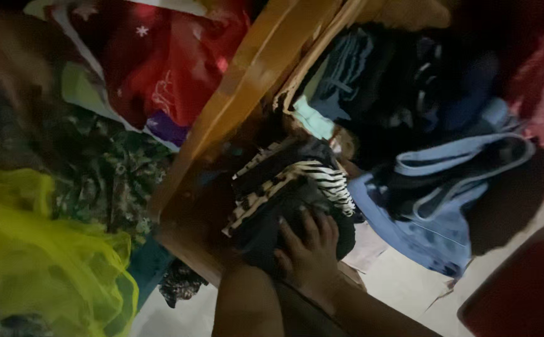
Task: The person picks up several stacks of folded clothes from an ironing board and a table, walks across the room, and places them into a wooden storage cabinet.
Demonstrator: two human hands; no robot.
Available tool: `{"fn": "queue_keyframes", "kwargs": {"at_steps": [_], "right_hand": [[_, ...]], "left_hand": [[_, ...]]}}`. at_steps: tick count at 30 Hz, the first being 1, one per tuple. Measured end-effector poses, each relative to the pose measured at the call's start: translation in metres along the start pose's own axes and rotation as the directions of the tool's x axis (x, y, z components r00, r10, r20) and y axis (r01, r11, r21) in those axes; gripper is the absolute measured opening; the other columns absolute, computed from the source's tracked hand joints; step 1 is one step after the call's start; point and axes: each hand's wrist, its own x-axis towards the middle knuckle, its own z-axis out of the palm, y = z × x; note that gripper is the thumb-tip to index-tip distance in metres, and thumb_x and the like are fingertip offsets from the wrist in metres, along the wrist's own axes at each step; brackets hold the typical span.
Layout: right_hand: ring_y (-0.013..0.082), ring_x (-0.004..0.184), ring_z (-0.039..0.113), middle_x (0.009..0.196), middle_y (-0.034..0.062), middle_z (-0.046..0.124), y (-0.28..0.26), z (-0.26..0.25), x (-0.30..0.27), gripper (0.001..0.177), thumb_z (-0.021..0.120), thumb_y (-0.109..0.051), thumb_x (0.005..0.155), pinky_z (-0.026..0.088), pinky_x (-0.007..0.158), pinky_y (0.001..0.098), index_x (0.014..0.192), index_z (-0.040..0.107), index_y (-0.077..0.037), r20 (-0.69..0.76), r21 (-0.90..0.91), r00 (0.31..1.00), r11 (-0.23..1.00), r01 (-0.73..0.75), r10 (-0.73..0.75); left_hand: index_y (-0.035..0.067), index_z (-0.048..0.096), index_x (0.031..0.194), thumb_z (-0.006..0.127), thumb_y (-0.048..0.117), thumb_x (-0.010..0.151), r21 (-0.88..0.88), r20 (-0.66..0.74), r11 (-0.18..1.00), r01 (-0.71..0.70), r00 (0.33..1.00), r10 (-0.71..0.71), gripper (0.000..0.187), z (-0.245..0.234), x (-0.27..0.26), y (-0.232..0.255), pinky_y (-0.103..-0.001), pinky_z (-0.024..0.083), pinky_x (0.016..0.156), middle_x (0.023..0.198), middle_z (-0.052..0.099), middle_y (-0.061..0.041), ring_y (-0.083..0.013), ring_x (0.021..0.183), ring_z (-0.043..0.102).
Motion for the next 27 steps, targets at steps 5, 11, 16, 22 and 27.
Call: {"fn": "queue_keyframes", "kwargs": {"at_steps": [5,11,16,22,27], "right_hand": [[0.0533,0.137,0.031,0.154,0.0237,0.036,0.021,0.028,0.023,0.064,0.073,-0.037,0.083,0.026,0.111,0.0689,0.142,0.058,-0.019,0.054,-0.002,0.985,0.986,-0.164,0.164],[0.0503,0.147,0.025,0.163,0.0252,0.027,0.072,0.100,0.058,0.062,0.062,-0.038,0.096,0.024,0.113,0.0716,0.153,0.046,-0.020,0.264,-0.062,0.949,0.985,-0.159,0.170],[0.0462,0.151,0.015,0.164,0.0217,0.022,0.083,0.152,0.083,0.061,0.050,-0.048,0.099,0.007,0.110,0.0812,0.155,0.039,-0.027,0.356,-0.222,0.897,0.956,-0.193,0.264],[0.0480,0.147,0.020,0.160,0.0250,0.025,0.093,0.158,0.121,0.063,0.050,-0.041,0.100,0.014,0.109,0.0724,0.157,0.037,-0.019,0.524,-0.141,0.832,0.982,-0.125,0.182],[0.0449,0.135,0.040,0.150,0.0261,0.044,0.157,0.142,0.088,0.057,0.057,-0.025,0.097,0.031,0.107,0.0561,0.151,0.044,-0.008,0.314,0.142,0.947,0.990,0.019,-0.063]], "left_hand": [[0.009,0.035,0.152,0.041,0.041,0.109,0.050,-0.109,0.998,0.030,0.994,-0.025,0.054,0.001,0.023,-0.002,-0.044,0.042,0.110,0.149,0.046,-0.013,-0.0335,0.133,0.048],[0.009,0.030,0.155,0.041,0.039,0.107,-0.042,-0.223,0.999,0.025,0.974,-0.033,0.058,0.014,0.016,-0.011,-0.042,0.039,0.113,0.155,0.041,-0.014,-0.0342,0.138,0.044],[0.008,0.026,0.157,0.041,0.038,0.106,0.422,-0.292,0.882,-0.211,0.889,0.352,0.061,0.073,-0.041,-0.013,-0.041,0.036,0.116,0.160,0.037,-0.014,-0.0348,0.143,0.041],[-0.002,0.024,0.160,0.054,0.037,0.098,0.439,0.056,-0.899,0.006,0.998,0.034,0.079,0.114,-0.074,-0.017,-0.058,0.017,0.124,0.166,0.018,-0.025,-0.0484,0.153,0.014],[0.004,0.031,0.157,0.054,0.040,0.102,0.524,-0.080,-0.851,0.041,0.997,-0.001,0.070,0.125,-0.070,0.001,-0.059,0.012,0.124,0.169,0.012,-0.023,-0.0486,0.153,0.010]]}}
